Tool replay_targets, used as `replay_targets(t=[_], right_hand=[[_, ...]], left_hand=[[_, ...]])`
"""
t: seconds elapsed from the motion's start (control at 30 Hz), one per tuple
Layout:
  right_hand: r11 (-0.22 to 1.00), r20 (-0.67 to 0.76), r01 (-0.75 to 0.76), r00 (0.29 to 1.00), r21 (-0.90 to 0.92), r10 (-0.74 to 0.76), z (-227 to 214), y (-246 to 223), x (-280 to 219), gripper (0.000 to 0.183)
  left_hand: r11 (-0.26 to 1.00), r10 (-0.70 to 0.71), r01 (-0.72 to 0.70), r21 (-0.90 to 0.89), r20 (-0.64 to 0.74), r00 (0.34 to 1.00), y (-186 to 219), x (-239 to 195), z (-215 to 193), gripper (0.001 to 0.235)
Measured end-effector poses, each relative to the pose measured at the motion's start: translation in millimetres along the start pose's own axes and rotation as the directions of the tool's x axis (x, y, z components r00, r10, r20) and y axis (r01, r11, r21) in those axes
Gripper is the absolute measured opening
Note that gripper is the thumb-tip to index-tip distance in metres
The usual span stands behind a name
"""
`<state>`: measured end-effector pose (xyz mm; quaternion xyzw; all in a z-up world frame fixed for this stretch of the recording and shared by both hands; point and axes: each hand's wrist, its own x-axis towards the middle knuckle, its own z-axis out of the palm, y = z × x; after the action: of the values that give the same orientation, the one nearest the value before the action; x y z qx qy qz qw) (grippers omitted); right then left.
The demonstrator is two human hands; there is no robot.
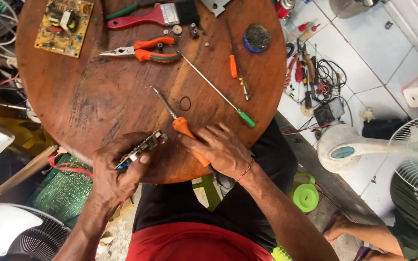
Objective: The person uses a soldering iron to work on a small electronic component and then on a green circuit board. They hold the board with their left hand and apply the soldering iron with their right hand, flipping the board over to work on different sides.
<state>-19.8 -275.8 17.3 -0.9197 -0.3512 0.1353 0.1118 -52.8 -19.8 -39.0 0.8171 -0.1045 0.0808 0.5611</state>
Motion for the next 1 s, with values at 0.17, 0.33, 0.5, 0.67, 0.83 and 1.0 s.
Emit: replay_targets(t=[0.17, 0.33, 0.5, 0.67, 0.83, 1.0], right_hand=[[0.995, -0.096, 0.05, 0.994, -0.085, -0.058, 49.3, 32.2, -8.5, 0.053], [0.981, -0.213, 0.109, 0.967, -0.161, -0.143, 41.7, 37.1, -15.2, 0.052], [0.99, -0.574, -0.057, 0.818, -0.131, -0.029, 38.7, 79.3, -6.9, 0.022], [0.878, -0.638, -0.352, 0.767, -0.324, 0.073, 14.7, 138.2, 33.1, 0.029], [0.832, -0.605, -0.416, 0.786, -0.367, 0.127, 10.1, 144.1, 59.1, 0.029], [0.822, -0.493, -0.564, 0.739, -0.082, 0.459, 6.6, 155.5, 65.5, 0.026]], left_hand=[[0.999, 0.009, -0.008, -0.043, 0.014, 1.0, -4.5, -7.0, 0.5, 0.046], [0.998, -0.007, 0.009, -0.056, 0.032, 0.999, -4.6, -10.5, -1.3, 0.047], [0.992, -0.07, 0.063, -0.111, -0.062, 0.996, -5.9, -12.2, 2.2, 0.04], [0.971, -0.039, 0.016, -0.24, -0.093, 0.995, -17.1, -10.3, 7.8, 0.029], [0.916, 0.016, -0.03, -0.4, -0.037, 0.999, 24.5, 8.7, -1.2, 0.04], [0.863, 0.091, -0.098, -0.496, -0.037, 0.995, 10.6, 0.9, -5.1, 0.048]])
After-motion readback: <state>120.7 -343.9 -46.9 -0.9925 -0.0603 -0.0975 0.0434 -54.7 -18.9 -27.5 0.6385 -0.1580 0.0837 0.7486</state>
